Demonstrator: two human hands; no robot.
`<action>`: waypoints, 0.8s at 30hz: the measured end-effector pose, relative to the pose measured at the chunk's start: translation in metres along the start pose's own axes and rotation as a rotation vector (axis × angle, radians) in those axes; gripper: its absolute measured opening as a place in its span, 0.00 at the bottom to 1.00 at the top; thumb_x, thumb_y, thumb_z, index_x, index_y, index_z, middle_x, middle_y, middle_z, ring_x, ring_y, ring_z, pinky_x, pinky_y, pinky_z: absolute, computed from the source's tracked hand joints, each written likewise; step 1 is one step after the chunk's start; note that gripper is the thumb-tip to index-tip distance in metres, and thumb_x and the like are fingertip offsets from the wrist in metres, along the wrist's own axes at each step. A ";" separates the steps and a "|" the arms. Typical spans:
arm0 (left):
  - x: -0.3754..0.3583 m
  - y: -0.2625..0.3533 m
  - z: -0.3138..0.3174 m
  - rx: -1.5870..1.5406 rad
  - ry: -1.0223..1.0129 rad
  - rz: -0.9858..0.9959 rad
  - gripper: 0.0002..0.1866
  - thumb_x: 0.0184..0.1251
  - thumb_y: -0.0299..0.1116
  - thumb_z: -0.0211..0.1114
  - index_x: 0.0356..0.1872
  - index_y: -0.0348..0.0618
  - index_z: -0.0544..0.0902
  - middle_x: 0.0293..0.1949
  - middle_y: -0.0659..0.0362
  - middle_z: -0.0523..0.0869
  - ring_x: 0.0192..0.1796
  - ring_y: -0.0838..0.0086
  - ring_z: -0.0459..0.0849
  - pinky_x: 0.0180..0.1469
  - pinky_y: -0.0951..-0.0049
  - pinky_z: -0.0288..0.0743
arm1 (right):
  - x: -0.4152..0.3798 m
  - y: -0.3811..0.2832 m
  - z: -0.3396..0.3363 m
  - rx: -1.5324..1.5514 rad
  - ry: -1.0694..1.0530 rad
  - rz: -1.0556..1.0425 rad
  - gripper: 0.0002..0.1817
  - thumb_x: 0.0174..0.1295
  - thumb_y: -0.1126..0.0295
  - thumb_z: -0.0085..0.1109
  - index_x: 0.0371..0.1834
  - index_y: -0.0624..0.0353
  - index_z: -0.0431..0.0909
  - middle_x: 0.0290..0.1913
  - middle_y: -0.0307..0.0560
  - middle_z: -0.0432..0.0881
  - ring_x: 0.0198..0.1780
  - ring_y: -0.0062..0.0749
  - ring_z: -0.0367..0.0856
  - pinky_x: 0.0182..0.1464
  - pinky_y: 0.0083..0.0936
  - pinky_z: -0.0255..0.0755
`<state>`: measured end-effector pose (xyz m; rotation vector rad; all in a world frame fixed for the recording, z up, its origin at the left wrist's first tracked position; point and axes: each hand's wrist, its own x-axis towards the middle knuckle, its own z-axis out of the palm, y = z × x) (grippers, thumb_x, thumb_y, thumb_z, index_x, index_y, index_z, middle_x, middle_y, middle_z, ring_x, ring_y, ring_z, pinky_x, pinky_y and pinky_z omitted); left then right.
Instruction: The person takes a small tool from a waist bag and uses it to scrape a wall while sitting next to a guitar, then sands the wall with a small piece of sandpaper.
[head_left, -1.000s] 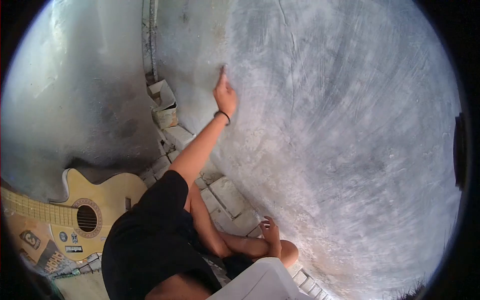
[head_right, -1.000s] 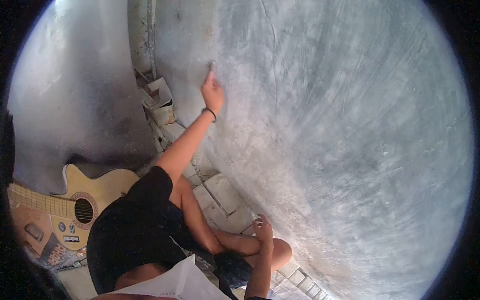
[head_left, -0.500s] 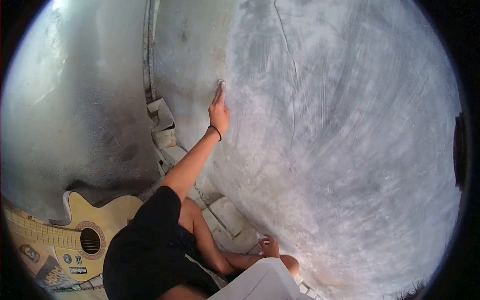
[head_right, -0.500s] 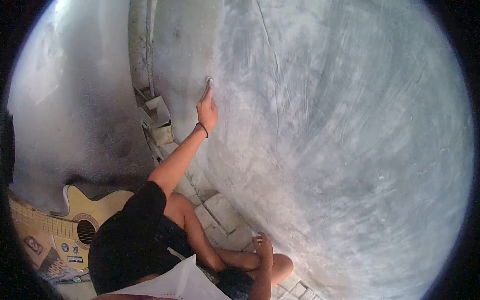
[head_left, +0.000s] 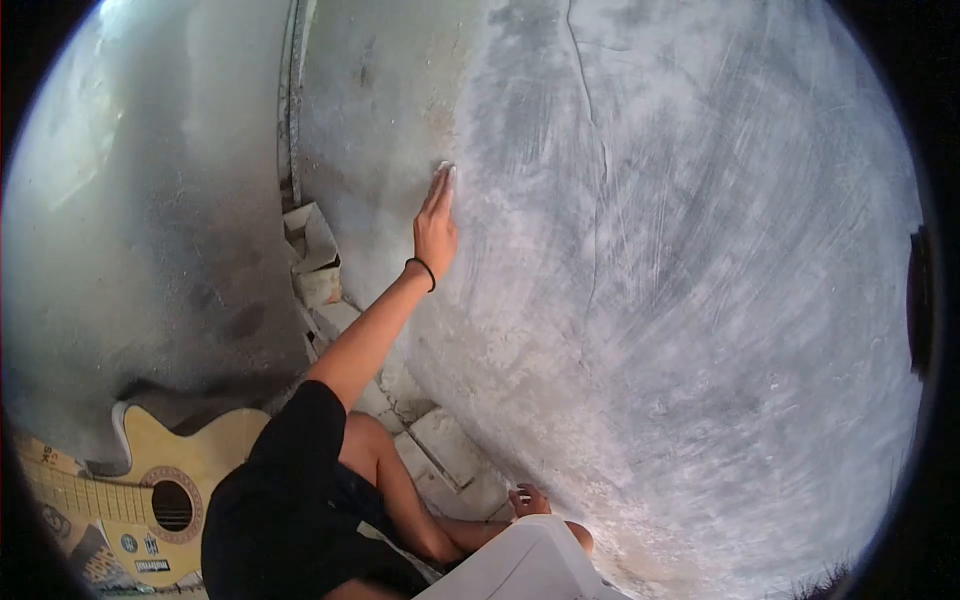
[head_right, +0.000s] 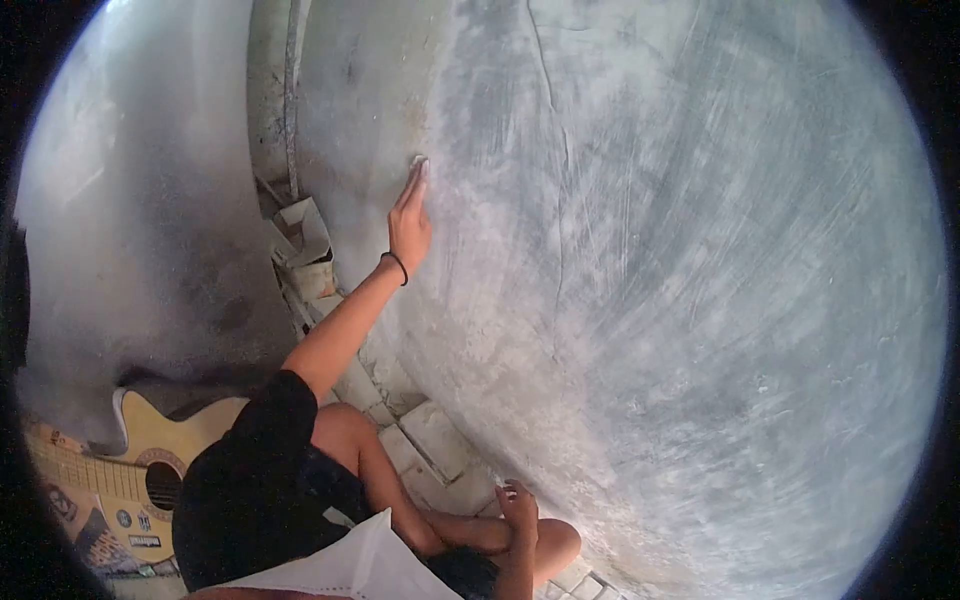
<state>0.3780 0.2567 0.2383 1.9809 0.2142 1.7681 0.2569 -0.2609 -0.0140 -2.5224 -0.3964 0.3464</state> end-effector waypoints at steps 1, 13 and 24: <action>0.005 -0.005 0.002 -0.004 0.027 -0.001 0.36 0.58 0.09 0.48 0.72 0.37 0.66 0.70 0.42 0.70 0.70 0.50 0.70 0.69 0.59 0.70 | -0.001 -0.001 -0.001 -0.037 -0.004 0.000 0.23 0.62 0.54 0.66 0.54 0.58 0.82 0.43 0.51 0.89 0.41 0.41 0.90 0.44 0.35 0.82; 0.004 -0.017 0.001 -0.007 -0.055 0.057 0.37 0.57 0.09 0.51 0.73 0.36 0.64 0.71 0.42 0.68 0.72 0.49 0.68 0.70 0.58 0.69 | 0.000 -0.003 -0.002 0.025 -0.018 0.009 0.23 0.63 0.54 0.65 0.54 0.59 0.81 0.43 0.53 0.89 0.42 0.41 0.90 0.44 0.36 0.82; 0.055 -0.015 -0.001 0.019 -0.040 0.143 0.37 0.56 0.09 0.50 0.72 0.36 0.66 0.70 0.42 0.70 0.68 0.49 0.74 0.69 0.60 0.72 | 0.010 -0.001 0.002 -0.036 -0.042 0.039 0.23 0.62 0.53 0.65 0.54 0.57 0.82 0.43 0.50 0.89 0.43 0.41 0.90 0.46 0.37 0.81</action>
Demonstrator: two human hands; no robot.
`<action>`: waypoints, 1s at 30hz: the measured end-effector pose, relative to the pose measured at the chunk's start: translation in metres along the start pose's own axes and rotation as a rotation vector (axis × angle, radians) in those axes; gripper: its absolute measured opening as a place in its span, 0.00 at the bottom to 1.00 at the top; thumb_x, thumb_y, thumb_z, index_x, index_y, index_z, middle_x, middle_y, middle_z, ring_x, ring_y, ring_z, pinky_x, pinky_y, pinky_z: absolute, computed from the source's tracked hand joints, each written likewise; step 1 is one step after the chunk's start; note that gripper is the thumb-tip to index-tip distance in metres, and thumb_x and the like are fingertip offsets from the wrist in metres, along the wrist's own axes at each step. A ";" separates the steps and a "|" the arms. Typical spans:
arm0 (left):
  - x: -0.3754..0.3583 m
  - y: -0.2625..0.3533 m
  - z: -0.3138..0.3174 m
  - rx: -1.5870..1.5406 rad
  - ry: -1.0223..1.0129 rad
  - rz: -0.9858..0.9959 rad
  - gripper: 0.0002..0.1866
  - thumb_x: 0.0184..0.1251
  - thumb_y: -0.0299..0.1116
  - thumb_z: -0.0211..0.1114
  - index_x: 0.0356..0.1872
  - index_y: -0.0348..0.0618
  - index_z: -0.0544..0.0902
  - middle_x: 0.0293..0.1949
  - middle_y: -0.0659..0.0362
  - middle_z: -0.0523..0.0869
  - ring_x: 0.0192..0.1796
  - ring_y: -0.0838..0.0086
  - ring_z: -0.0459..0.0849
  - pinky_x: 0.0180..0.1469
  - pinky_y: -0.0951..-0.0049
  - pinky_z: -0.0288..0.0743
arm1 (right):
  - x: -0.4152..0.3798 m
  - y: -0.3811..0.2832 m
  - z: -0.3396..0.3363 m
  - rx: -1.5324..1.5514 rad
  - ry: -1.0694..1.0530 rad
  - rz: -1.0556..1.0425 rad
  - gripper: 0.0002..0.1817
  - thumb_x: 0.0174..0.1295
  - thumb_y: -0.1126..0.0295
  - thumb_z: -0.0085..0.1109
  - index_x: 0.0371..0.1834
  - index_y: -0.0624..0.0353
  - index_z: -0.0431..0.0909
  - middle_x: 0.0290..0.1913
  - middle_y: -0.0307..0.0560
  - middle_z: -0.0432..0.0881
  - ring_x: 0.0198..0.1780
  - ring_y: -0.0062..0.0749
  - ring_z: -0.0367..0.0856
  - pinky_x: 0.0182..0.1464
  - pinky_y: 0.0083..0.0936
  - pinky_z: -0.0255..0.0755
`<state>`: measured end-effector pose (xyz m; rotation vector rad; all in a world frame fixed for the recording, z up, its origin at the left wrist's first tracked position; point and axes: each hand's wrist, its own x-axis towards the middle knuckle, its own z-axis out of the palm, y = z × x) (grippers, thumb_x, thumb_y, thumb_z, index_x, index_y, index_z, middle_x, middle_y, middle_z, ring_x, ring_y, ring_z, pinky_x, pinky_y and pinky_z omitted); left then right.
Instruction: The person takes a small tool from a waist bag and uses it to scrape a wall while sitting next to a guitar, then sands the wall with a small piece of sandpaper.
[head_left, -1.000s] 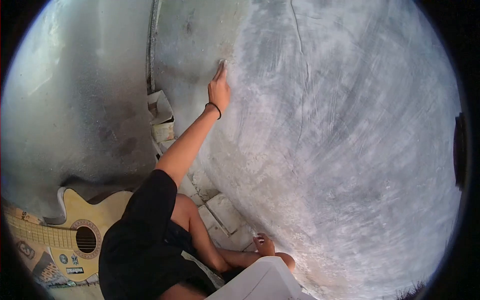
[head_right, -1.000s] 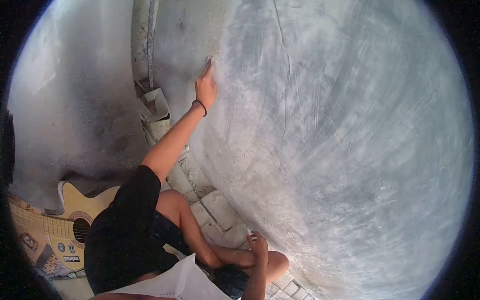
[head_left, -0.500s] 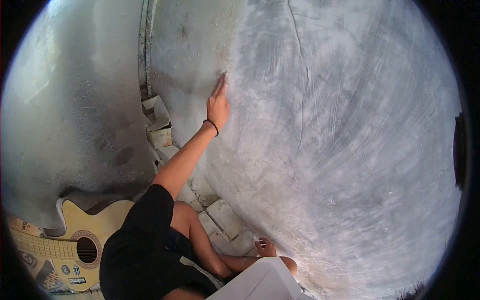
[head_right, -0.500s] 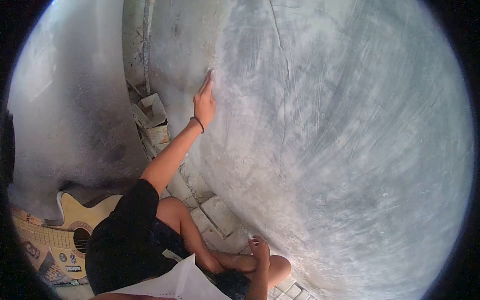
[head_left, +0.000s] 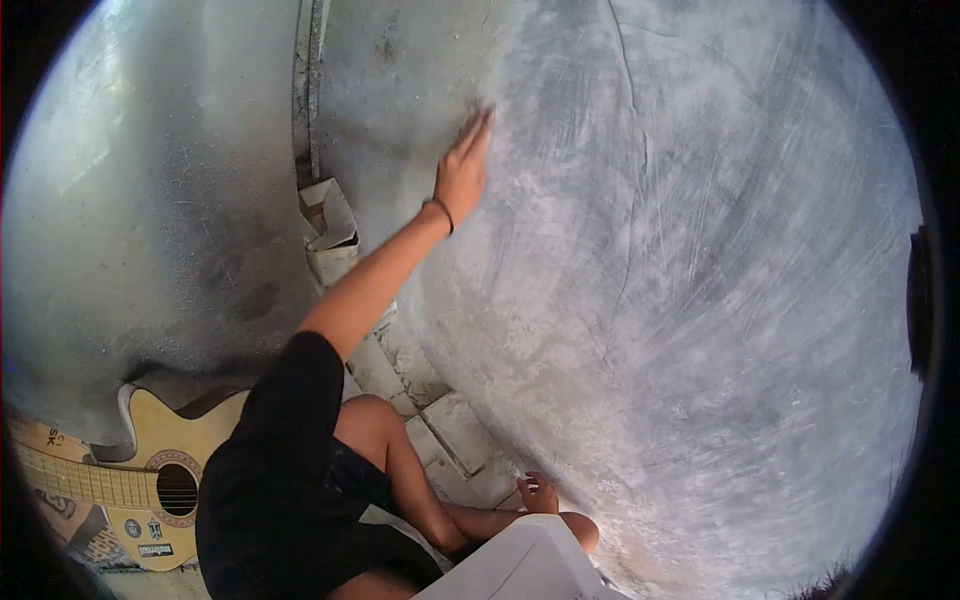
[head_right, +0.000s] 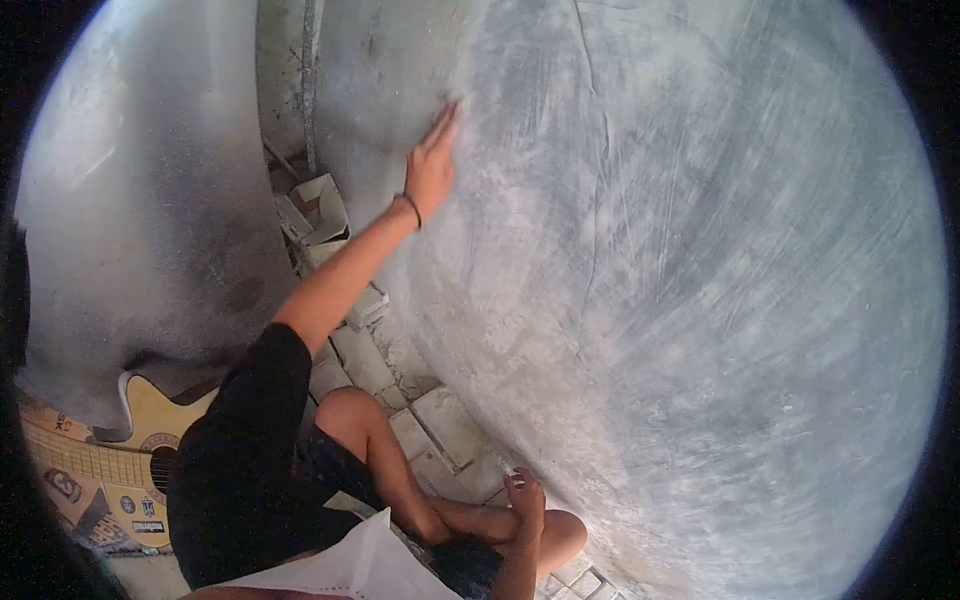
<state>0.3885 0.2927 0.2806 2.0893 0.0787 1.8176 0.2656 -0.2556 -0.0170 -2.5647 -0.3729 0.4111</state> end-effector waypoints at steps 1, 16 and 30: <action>-0.018 0.000 0.000 0.007 -0.005 -0.005 0.37 0.56 0.09 0.50 0.72 0.36 0.66 0.70 0.42 0.70 0.68 0.49 0.74 0.69 0.60 0.72 | -0.001 0.001 0.000 -0.041 -0.012 0.008 0.23 0.63 0.52 0.64 0.55 0.56 0.82 0.43 0.50 0.89 0.43 0.41 0.90 0.47 0.37 0.81; -0.057 0.011 -0.005 -0.079 -0.043 -0.105 0.35 0.58 0.10 0.50 0.72 0.35 0.66 0.68 0.40 0.72 0.70 0.49 0.72 0.69 0.59 0.70 | -0.004 0.001 -0.003 0.040 0.037 -0.023 0.21 0.63 0.56 0.65 0.54 0.57 0.81 0.41 0.52 0.89 0.40 0.44 0.90 0.43 0.39 0.81; -0.039 0.006 0.009 -0.030 0.089 -0.116 0.36 0.58 0.12 0.51 0.72 0.39 0.67 0.63 0.39 0.76 0.60 0.42 0.77 0.61 0.54 0.75 | -0.009 -0.014 -0.009 0.040 0.068 -0.040 0.19 0.65 0.58 0.64 0.53 0.58 0.81 0.41 0.53 0.89 0.39 0.43 0.90 0.42 0.36 0.82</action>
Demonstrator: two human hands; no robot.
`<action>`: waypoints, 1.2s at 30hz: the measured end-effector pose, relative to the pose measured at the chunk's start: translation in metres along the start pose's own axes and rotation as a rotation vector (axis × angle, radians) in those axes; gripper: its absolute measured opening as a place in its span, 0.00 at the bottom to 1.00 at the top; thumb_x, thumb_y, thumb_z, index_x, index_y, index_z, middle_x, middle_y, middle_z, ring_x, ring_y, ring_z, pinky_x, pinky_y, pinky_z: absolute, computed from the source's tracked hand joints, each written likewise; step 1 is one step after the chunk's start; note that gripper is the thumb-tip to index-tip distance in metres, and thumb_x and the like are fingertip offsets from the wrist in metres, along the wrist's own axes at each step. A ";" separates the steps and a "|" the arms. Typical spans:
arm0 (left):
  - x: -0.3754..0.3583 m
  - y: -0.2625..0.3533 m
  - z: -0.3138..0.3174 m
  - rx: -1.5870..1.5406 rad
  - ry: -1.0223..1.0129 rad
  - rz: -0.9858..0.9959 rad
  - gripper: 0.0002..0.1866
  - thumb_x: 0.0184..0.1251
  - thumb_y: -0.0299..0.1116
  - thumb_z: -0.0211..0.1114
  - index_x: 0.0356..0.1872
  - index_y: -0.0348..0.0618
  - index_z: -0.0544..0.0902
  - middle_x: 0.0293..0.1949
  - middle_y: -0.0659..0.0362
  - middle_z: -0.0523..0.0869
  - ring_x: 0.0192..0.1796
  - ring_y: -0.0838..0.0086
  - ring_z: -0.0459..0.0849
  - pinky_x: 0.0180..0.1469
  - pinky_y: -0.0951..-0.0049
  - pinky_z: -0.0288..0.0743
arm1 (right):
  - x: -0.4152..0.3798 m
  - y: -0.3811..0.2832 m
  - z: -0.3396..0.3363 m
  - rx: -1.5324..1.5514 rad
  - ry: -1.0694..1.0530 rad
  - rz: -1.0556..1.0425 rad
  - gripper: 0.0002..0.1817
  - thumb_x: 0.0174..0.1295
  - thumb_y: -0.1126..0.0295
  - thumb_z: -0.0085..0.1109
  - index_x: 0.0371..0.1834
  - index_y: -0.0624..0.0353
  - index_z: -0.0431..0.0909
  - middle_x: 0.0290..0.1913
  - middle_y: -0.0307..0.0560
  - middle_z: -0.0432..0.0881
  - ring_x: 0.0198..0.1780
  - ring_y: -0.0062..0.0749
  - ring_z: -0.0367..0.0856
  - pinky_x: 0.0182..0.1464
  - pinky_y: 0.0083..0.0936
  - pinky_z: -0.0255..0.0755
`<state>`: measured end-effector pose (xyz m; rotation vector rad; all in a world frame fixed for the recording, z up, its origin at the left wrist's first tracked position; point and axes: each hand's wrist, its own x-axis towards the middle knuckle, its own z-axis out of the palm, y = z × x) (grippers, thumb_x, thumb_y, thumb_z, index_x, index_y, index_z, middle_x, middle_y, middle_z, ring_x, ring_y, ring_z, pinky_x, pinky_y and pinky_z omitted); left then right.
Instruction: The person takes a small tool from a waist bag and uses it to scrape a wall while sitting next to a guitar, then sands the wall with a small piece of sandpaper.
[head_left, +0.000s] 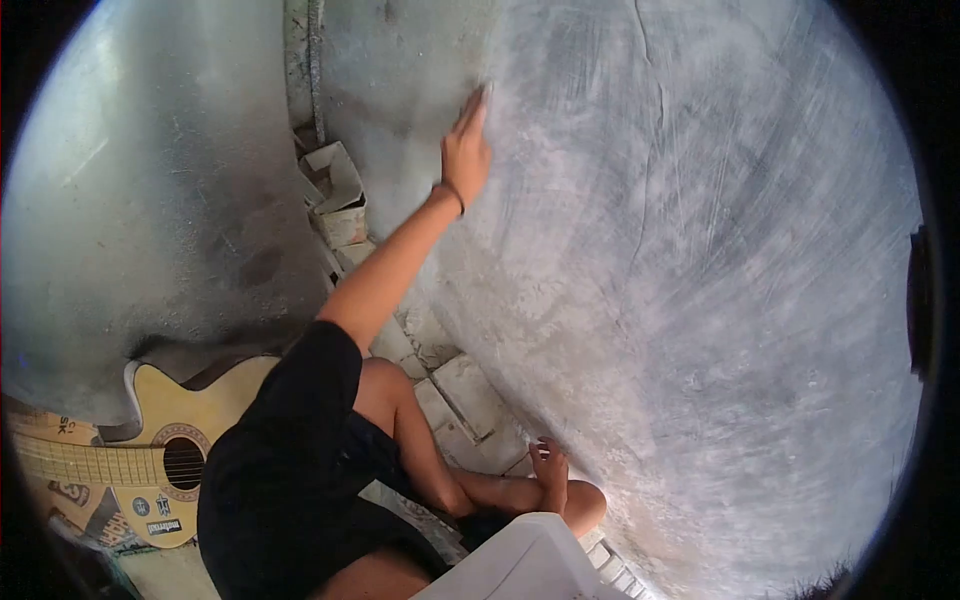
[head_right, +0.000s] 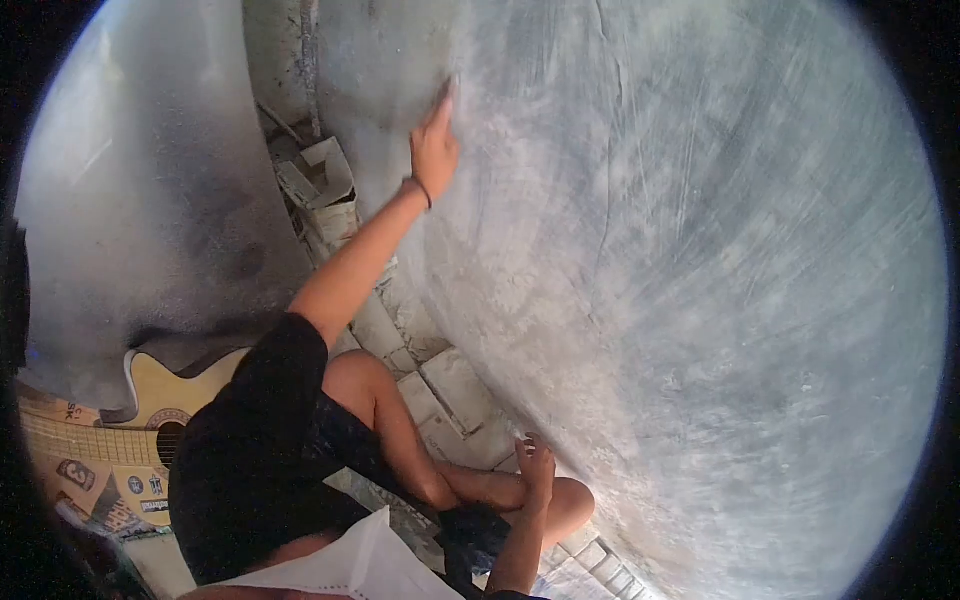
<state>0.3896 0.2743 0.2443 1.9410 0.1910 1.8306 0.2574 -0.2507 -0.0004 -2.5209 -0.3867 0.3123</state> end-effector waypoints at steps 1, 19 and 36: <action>-0.025 -0.006 -0.003 0.019 -0.030 0.014 0.35 0.59 0.12 0.51 0.72 0.39 0.67 0.64 0.40 0.76 0.62 0.44 0.76 0.62 0.54 0.74 | 0.003 0.002 0.001 -0.014 -0.006 0.012 0.19 0.64 0.58 0.65 0.53 0.58 0.81 0.41 0.53 0.89 0.39 0.43 0.90 0.42 0.36 0.81; -0.054 -0.014 -0.021 -0.042 -0.146 -0.032 0.37 0.54 0.08 0.51 0.71 0.37 0.67 0.71 0.41 0.69 0.72 0.48 0.68 0.71 0.59 0.69 | 0.007 0.000 0.013 -0.032 -0.081 -0.021 0.20 0.64 0.60 0.66 0.54 0.60 0.81 0.42 0.55 0.88 0.41 0.42 0.89 0.45 0.35 0.82; -0.042 -0.005 -0.022 -0.053 -0.122 -0.075 0.34 0.61 0.10 0.49 0.72 0.39 0.67 0.68 0.42 0.72 0.70 0.52 0.71 0.69 0.61 0.71 | 0.042 -0.267 0.153 0.574 -0.098 -0.630 0.17 0.68 0.69 0.60 0.58 0.63 0.77 0.56 0.58 0.82 0.56 0.50 0.82 0.56 0.40 0.75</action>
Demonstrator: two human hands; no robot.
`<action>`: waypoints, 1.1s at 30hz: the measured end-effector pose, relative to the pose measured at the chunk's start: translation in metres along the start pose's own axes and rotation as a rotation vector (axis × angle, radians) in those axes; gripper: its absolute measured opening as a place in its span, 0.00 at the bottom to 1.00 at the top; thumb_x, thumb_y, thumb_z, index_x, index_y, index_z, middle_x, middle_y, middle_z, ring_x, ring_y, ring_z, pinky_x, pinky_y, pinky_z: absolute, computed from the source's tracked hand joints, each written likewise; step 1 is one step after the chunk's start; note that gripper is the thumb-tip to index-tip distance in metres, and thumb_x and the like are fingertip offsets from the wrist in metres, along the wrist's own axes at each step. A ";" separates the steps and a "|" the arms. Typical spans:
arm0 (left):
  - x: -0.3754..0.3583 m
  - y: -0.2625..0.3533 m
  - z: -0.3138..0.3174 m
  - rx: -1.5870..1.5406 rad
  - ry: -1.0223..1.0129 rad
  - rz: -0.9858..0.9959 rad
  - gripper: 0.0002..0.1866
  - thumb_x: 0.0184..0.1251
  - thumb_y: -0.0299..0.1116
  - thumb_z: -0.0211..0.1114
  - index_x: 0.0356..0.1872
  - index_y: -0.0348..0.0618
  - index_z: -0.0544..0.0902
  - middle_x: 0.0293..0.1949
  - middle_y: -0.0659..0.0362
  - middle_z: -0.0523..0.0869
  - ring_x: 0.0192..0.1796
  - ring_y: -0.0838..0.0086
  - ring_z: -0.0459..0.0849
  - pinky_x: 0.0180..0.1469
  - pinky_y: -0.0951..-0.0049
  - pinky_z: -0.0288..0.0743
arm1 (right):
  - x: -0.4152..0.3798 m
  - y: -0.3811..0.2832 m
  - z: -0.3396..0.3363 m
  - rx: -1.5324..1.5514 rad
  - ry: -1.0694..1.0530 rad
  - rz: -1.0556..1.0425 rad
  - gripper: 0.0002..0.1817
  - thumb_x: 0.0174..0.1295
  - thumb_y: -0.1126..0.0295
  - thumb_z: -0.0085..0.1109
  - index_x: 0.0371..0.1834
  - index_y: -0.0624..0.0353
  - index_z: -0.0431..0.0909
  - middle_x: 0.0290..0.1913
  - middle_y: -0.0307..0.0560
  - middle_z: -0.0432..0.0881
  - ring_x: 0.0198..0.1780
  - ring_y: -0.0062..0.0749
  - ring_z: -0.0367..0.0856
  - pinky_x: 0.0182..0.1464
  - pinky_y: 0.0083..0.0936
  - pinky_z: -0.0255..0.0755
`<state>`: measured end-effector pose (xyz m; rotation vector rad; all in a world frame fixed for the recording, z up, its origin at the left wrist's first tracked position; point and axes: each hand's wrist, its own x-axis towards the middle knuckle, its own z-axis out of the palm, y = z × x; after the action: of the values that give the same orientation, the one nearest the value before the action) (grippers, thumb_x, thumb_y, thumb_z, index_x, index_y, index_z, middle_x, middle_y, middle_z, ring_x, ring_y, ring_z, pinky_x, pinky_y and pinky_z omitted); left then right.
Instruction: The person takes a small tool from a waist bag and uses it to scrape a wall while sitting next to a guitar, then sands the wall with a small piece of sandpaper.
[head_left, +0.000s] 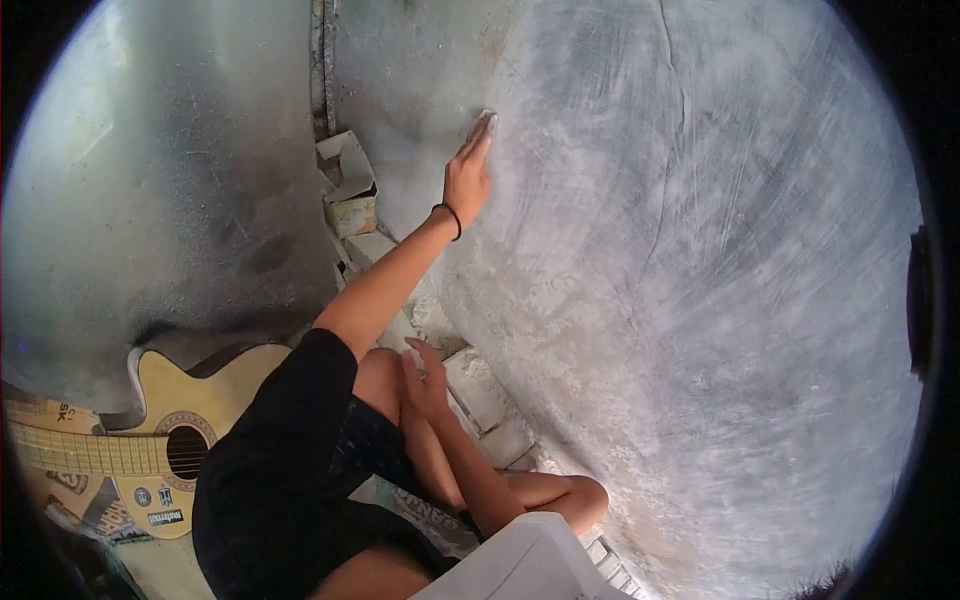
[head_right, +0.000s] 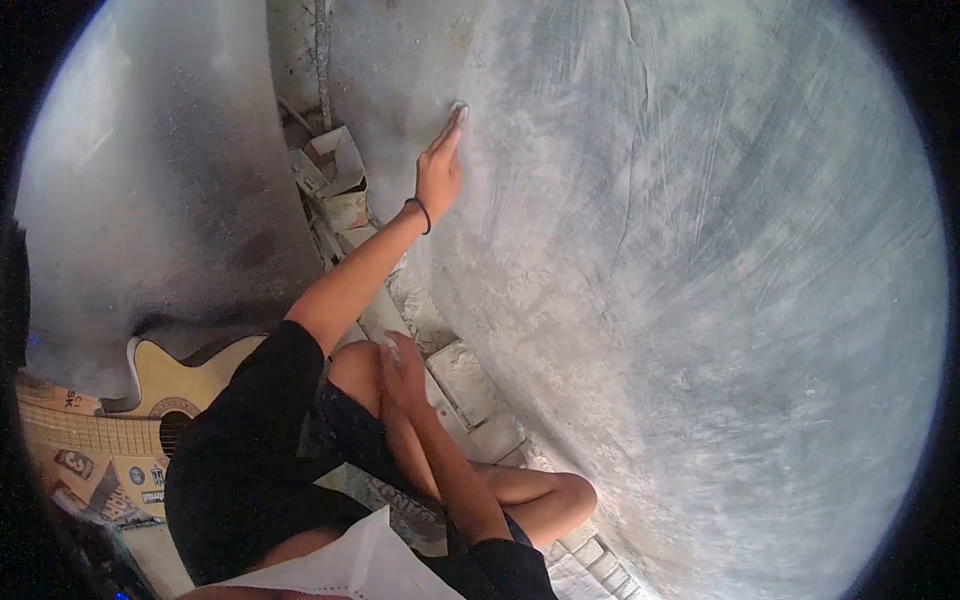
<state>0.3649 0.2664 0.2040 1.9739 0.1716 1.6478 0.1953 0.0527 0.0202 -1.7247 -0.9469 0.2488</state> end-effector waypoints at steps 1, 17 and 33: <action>-0.003 0.002 -0.002 -0.013 -0.022 -0.011 0.33 0.62 0.11 0.49 0.71 0.39 0.67 0.68 0.42 0.72 0.70 0.51 0.71 0.68 0.61 0.71 | 0.008 -0.007 0.012 -0.102 0.022 -0.068 0.16 0.68 0.68 0.59 0.57 0.62 0.78 0.55 0.58 0.82 0.55 0.53 0.82 0.56 0.43 0.74; -0.032 -0.011 0.010 -0.050 0.061 -0.045 0.34 0.61 0.10 0.50 0.70 0.41 0.70 0.65 0.41 0.75 0.69 0.49 0.73 0.67 0.60 0.71 | 0.012 0.005 0.044 -0.252 0.057 -0.172 0.15 0.62 0.66 0.56 0.50 0.60 0.79 0.51 0.53 0.82 0.54 0.51 0.78 0.57 0.43 0.66; -0.051 -0.017 0.023 -0.086 0.180 -0.115 0.31 0.62 0.10 0.48 0.68 0.36 0.73 0.65 0.42 0.76 0.68 0.53 0.75 0.66 0.62 0.73 | 0.010 0.008 0.046 -0.316 0.031 -0.147 0.17 0.61 0.65 0.56 0.50 0.60 0.79 0.51 0.52 0.82 0.53 0.49 0.78 0.56 0.43 0.64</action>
<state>0.3788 0.2503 0.1491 1.7201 0.2720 1.7271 0.1778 0.0921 -0.0012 -1.9264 -1.1299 -0.0263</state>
